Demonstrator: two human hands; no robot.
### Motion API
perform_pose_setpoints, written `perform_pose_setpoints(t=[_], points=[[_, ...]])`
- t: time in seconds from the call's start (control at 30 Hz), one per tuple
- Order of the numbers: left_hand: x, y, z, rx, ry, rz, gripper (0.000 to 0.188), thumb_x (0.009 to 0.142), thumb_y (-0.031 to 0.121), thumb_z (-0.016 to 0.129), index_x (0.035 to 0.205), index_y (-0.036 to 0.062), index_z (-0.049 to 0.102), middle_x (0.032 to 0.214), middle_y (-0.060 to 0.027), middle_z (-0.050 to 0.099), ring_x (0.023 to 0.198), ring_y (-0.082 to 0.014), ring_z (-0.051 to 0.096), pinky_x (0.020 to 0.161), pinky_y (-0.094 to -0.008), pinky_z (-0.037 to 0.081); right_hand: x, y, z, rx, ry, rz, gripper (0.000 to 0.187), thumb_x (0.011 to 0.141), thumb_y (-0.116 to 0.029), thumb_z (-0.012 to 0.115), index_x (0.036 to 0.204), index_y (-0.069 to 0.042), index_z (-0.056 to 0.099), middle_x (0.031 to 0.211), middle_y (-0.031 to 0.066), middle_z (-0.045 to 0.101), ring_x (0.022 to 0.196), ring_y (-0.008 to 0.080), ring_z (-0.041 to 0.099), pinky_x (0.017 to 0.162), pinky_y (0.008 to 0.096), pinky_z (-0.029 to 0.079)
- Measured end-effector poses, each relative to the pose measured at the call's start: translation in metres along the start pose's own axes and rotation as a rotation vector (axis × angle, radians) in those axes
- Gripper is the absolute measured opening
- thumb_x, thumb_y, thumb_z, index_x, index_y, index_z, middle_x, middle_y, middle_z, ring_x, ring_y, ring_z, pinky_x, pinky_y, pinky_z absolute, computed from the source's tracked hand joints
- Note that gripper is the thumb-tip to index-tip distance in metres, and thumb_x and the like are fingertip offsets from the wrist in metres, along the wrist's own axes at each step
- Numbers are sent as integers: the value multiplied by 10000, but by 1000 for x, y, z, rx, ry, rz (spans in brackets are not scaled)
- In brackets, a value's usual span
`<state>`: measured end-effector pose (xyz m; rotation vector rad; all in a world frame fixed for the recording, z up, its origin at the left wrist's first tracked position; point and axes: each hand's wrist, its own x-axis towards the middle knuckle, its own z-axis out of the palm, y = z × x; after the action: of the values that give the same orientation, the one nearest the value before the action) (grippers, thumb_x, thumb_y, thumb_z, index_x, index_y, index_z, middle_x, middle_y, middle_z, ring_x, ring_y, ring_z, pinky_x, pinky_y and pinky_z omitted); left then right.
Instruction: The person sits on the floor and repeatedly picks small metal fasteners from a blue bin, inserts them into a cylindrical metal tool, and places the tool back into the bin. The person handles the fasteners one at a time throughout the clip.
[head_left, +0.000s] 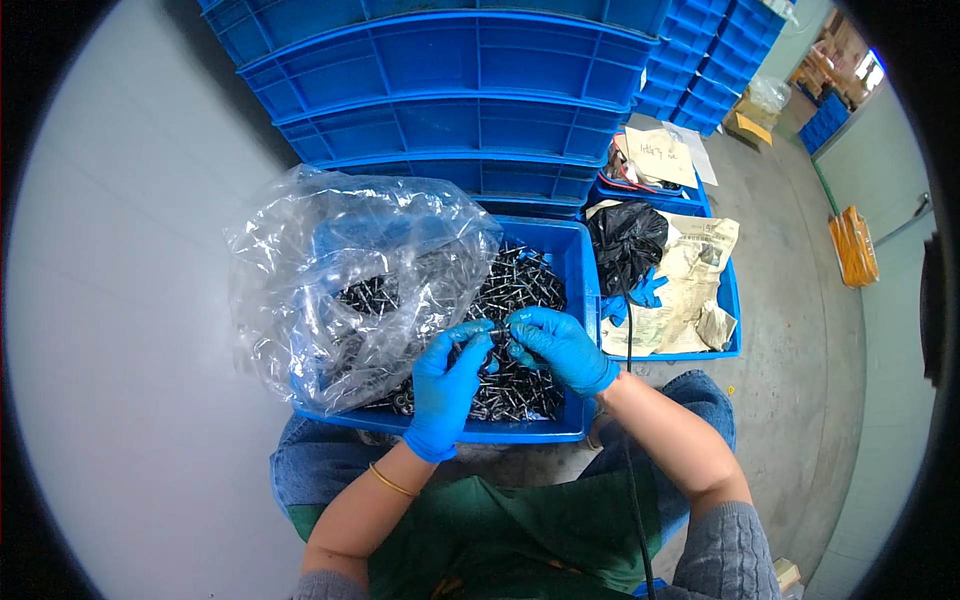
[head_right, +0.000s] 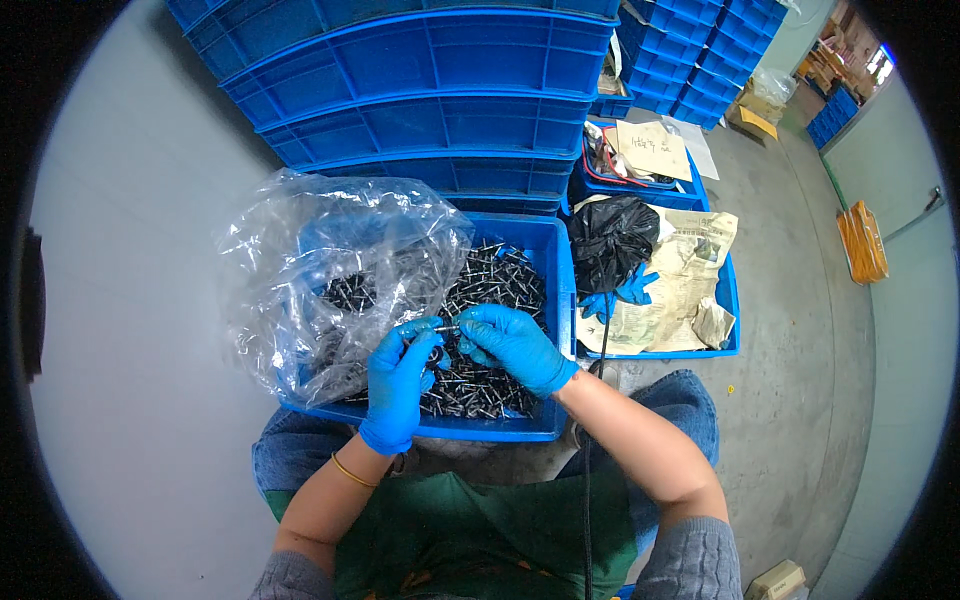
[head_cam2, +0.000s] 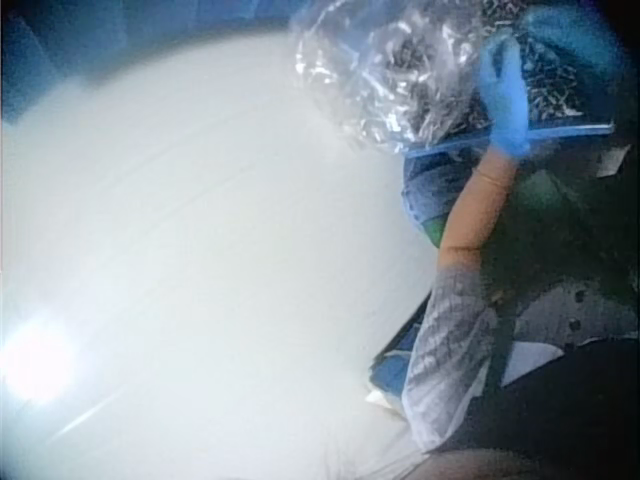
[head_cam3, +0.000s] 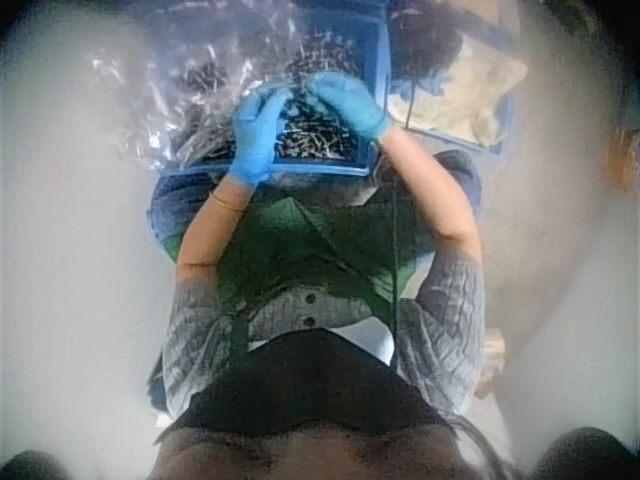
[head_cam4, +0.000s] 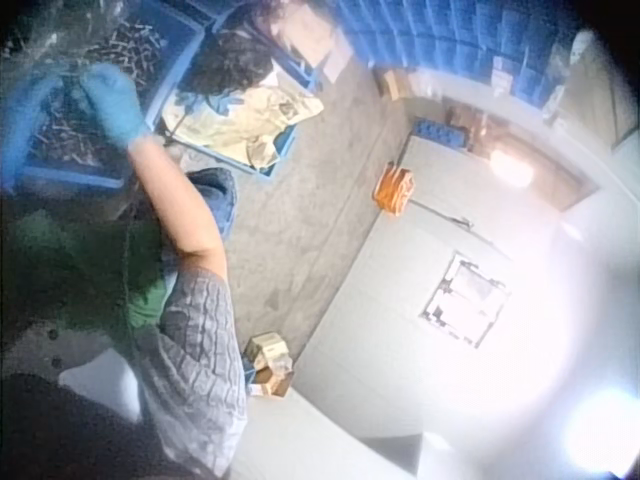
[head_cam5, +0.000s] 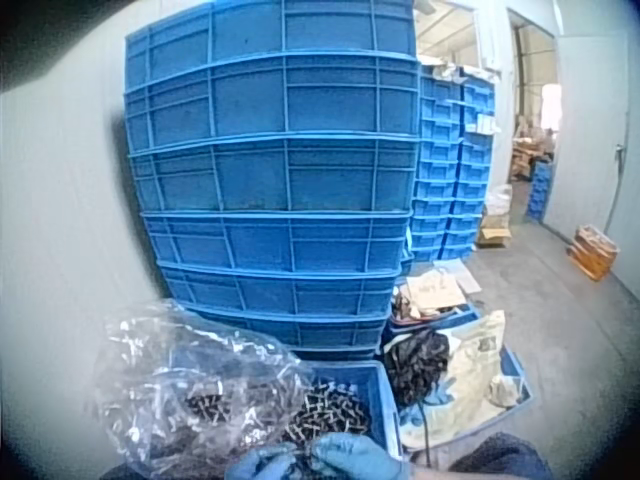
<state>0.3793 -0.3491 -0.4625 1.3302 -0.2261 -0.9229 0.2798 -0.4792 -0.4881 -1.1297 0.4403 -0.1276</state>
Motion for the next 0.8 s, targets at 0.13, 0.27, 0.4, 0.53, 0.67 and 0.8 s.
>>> perform_pose_setpoints(t=[0.13,0.27,0.4,0.53,0.67,0.8], points=[[2,-7,-13,123,-204,37,282,775,-39,479,1048,30,492,849,-49,529,699,-67,497,453,-147,340,-9,-16,15,-76,108,-198,211,808,-96,548,1002,-16,520,723,8,537,627,62,489,583,181,411],[7,-28,-28,6,-490,69,522,698,-101,504,1185,33,370,1005,-67,492,877,-112,493,715,-226,413,-11,-24,21,-106,50,-303,328,760,-48,598,1063,-23,477,759,5,535,678,66,507,635,187,424],[-3,-19,-15,199,-487,156,587,680,-91,521,1223,15,327,1086,-83,470,938,-130,492,821,-259,413,-16,-21,27,-158,7,-193,371,747,-33,608,1093,-29,476,853,3,527,778,67,520,681,211,458],[0,-28,-21,169,-512,114,607,674,-79,531,1235,0,313,1095,-84,473,958,-139,494,834,-264,413,-16,-23,22,-150,-40,-122,283,783,-74,578,1053,-24,509,871,24,555,764,72,533,671,209,458],[-1,-24,-16,115,-531,84,604,675,-76,527,1235,-4,315,1086,-82,480,974,-144,493,841,-268,415,-17,-21,16,-37,-80,-68,243,822,-141,543,1032,-20,527,872,31,573,733,62,524,629,196,448],[-3,-24,-15,90,-526,2,586,672,-93,513,1221,-8,326,1074,-82,486,989,-144,490,840,-265,420,-13,-21,8,-110,-70,-54,189,833,-120,511,978,-4,546,788,30,576,624,68,524,580,187,432]])
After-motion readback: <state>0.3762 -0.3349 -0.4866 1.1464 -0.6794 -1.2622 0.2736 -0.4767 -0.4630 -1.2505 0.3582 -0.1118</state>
